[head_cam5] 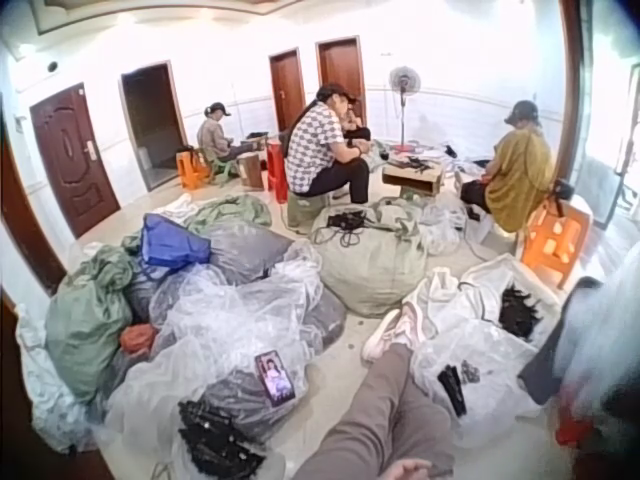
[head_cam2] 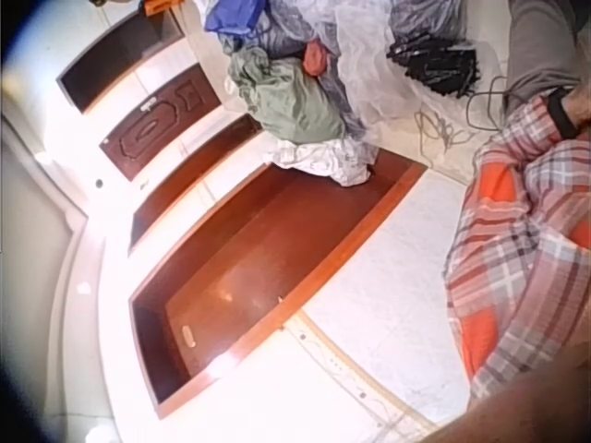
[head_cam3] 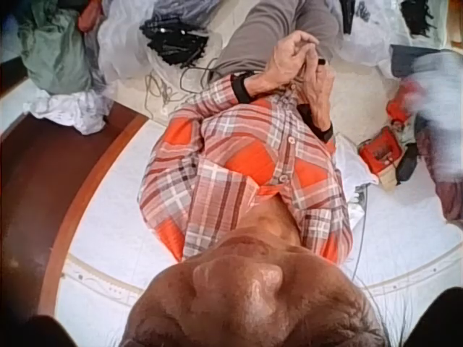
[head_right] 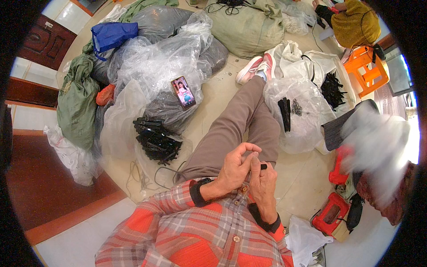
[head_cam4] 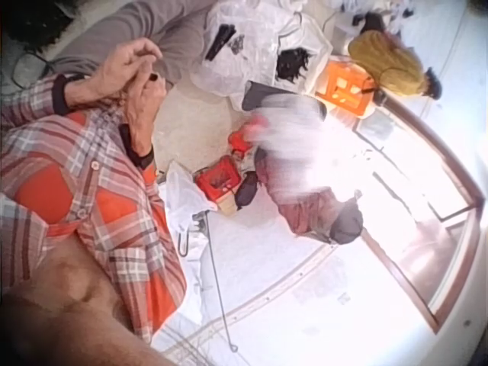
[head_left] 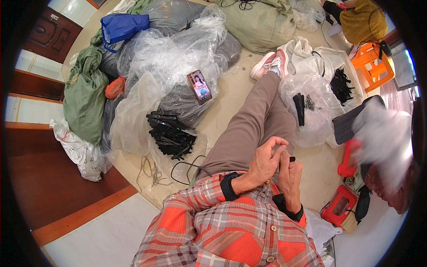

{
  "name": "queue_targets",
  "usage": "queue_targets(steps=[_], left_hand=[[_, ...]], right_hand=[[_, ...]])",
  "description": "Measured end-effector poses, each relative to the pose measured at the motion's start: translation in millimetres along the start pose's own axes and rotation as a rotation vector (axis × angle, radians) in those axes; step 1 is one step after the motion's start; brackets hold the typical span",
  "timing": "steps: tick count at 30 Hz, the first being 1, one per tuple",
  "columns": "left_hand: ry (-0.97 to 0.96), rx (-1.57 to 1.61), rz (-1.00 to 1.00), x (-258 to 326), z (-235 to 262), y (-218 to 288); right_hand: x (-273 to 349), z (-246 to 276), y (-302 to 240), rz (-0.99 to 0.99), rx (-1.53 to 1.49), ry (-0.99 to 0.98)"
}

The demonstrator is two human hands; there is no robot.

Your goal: The worker is assembling or quality checking small black shoe components, possibly clips or straps.

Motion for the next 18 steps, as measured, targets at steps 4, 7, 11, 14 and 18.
queue_targets(steps=[4,7,11,14,18], left_hand=[[0.001,0.005,0.008,0.2,-0.1,1.0],[-0.001,-0.008,0.002,-0.2,0.5,-0.1],[-0.003,-0.014,-0.019,-0.5,0.1,1.5],[0.009,-0.017,-0.041,-0.6,0.3,2.8],[0.011,-0.017,-0.05,-0.3,0.5,6.4]], right_hand=[[0.4,-0.9,3.3,-0.024,0.003,-0.009],[0.3,-1.8,3.7,-0.018,0.001,-0.012],[0.2,-1.0,2.8,-0.027,0.001,-0.015],[0.1,-1.6,3.2,-0.031,-0.003,-0.018],[-0.5,-0.7,0.3,-0.029,-0.001,-0.015]])
Point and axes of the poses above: each hand's wrist, its own x-axis away from the middle knuckle, its own z-axis out of the back of the hand, y = z × x, the point moved 10 cm from there along -x, towards the middle knuckle
